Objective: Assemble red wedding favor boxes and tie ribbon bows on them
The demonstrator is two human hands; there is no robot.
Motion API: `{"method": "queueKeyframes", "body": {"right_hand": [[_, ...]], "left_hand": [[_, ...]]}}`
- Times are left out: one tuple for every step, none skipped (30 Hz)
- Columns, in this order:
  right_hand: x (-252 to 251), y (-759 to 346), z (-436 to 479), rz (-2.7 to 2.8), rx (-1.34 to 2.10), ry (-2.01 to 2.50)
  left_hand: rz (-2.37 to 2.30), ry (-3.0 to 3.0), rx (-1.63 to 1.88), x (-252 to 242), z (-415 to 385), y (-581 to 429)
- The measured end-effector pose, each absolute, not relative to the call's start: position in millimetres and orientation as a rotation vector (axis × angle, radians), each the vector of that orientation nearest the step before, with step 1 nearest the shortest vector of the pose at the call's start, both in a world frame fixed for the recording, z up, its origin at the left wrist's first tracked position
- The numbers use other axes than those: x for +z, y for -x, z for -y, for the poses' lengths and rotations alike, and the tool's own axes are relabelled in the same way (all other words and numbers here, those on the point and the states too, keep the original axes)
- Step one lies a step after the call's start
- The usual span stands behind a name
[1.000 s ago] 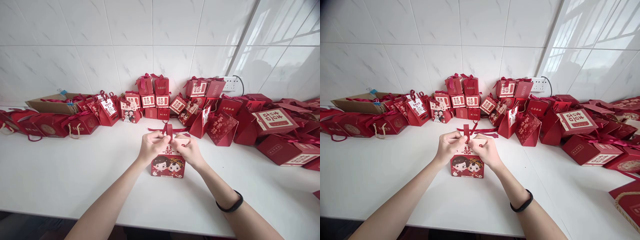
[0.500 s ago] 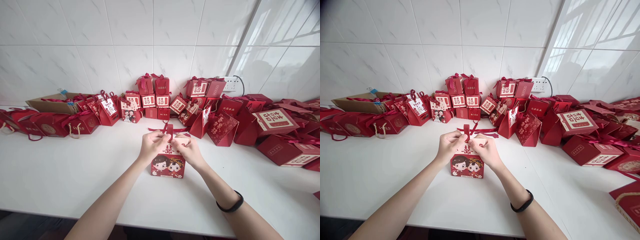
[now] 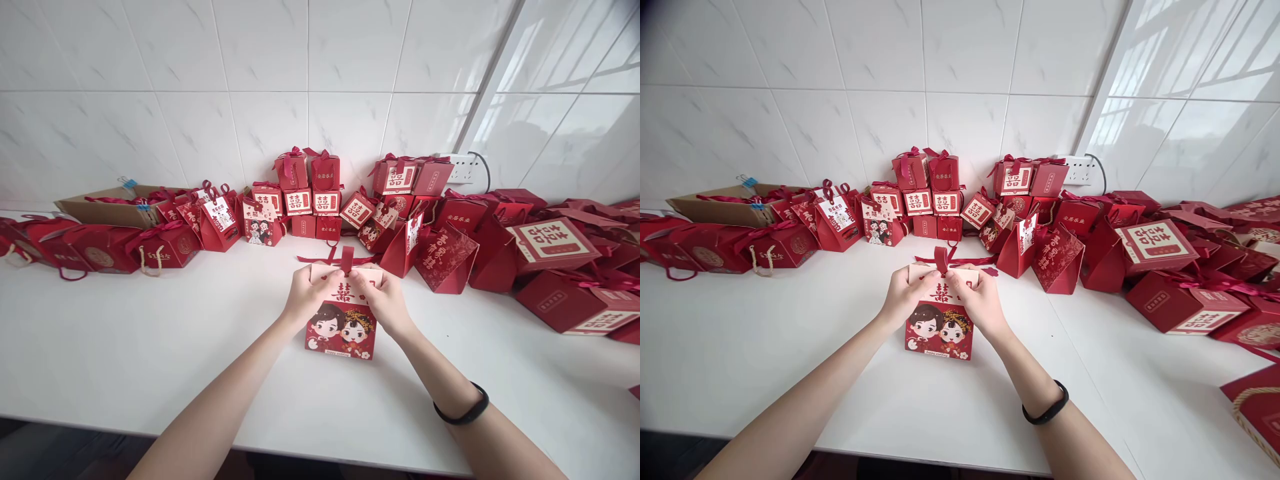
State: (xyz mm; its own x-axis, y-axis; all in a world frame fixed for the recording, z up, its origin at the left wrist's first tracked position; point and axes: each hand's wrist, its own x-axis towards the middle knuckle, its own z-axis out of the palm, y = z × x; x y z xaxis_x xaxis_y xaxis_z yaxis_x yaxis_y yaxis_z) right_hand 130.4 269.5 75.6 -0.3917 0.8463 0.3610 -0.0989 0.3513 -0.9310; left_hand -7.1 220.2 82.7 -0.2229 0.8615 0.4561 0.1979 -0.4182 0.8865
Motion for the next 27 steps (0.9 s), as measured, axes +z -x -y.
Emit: {"method": "queueKeyframes", "body": {"right_hand": [[75.6,-130.2,-269.2,1.614,1.235,0.675],[75.6,-130.0,-268.9,1.588,1.259,0.670],[75.6,-129.9,-268.6,1.565,1.281,0.669],[75.8,-129.9,-268.3,1.549,1.296,0.673],[76.1,-130.0,-268.0,1.544,1.307,0.677],[76.5,-130.3,-267.7,1.542,1.316,0.681],[77.1,-130.6,-267.4,1.538,1.322,0.689],[78.0,-130.9,-267.0,1.528,1.324,0.698],[79.2,-131.2,-266.4,1.513,1.326,0.710],[80.7,-131.5,-265.7,1.495,1.335,0.724],[82.4,-131.7,-264.8,1.476,1.352,0.738],[84.3,-131.8,-263.6,1.458,1.376,0.752],[86.3,-132.0,-262.3,1.442,1.404,0.760],[88.1,-132.1,-261.0,1.430,1.431,0.763],[89.8,-132.3,-259.6,1.423,1.449,0.766],[91.1,-132.4,-258.4,1.424,1.454,0.769],[92.2,-132.6,-257.4,1.429,1.449,0.772],[92.9,-132.8,-256.6,1.437,1.441,0.776],[93.4,-133.0,-256.1,1.445,1.434,0.779],[93.6,-133.2,-255.8,1.450,1.427,0.780],[93.6,-133.4,-255.7,1.456,1.424,0.779],[93.5,-133.5,-255.7,1.461,1.422,0.777],[93.3,-133.6,-255.8,1.467,1.418,0.775],[93.1,-133.6,-255.9,1.473,1.413,0.773],[92.8,-133.6,-256.0,1.477,1.406,0.773],[92.6,-133.5,-256.0,1.479,1.401,0.774],[92.4,-133.3,-255.9,1.479,1.398,0.775]], "left_hand": [[-1.259,-1.505,1.678,83.1,-219.8,6.7],[-1.248,-1.479,1.672,83.2,-219.5,6.4],[-1.238,-1.455,1.669,83.2,-219.3,6.2],[-1.230,-1.437,1.666,83.0,-219.2,6.1],[-1.226,-1.422,1.668,82.5,-219.1,6.1],[-1.221,-1.402,1.671,81.9,-219.2,6.3],[-1.219,-1.370,1.671,81.1,-219.4,6.6],[-1.218,-1.330,1.668,80.2,-219.6,7.2],[-1.219,-1.290,1.661,79.4,-219.8,7.8],[-1.226,-1.257,1.651,78.8,-220.0,8.5],[-1.237,-1.236,1.638,78.6,-220.0,9.2],[-1.252,-1.229,1.625,78.8,-219.8,9.8],[-1.267,-1.231,1.616,79.5,-219.4,10.1],[-1.278,-1.237,1.607,80.6,-218.8,10.3],[-1.282,-1.243,1.598,82.0,-217.9,10.2],[-1.279,-1.253,1.589,83.7,-216.9,9.8],[-1.268,-1.267,1.578,85.4,-215.8,9.2],[-1.252,-1.282,1.568,87.2,-214.8,8.5],[-1.236,-1.296,1.559,88.9,-213.8,7.6],[-1.224,-1.307,1.551,90.4,-213.0,6.7],[-1.221,-1.313,1.544,91.7,-212.3,5.7],[-1.227,-1.318,1.542,92.9,-211.8,4.8],[-1.238,-1.324,1.546,93.7,-211.5,4.0],[-1.251,-1.337,1.551,94.3,-211.3,3.4],[-1.261,-1.353,1.558,94.6,-211.2,2.9],[-1.266,-1.371,1.564,94.8,-211.1,2.6],[-1.268,-1.389,1.571,94.9,-211.0,2.4]]}}
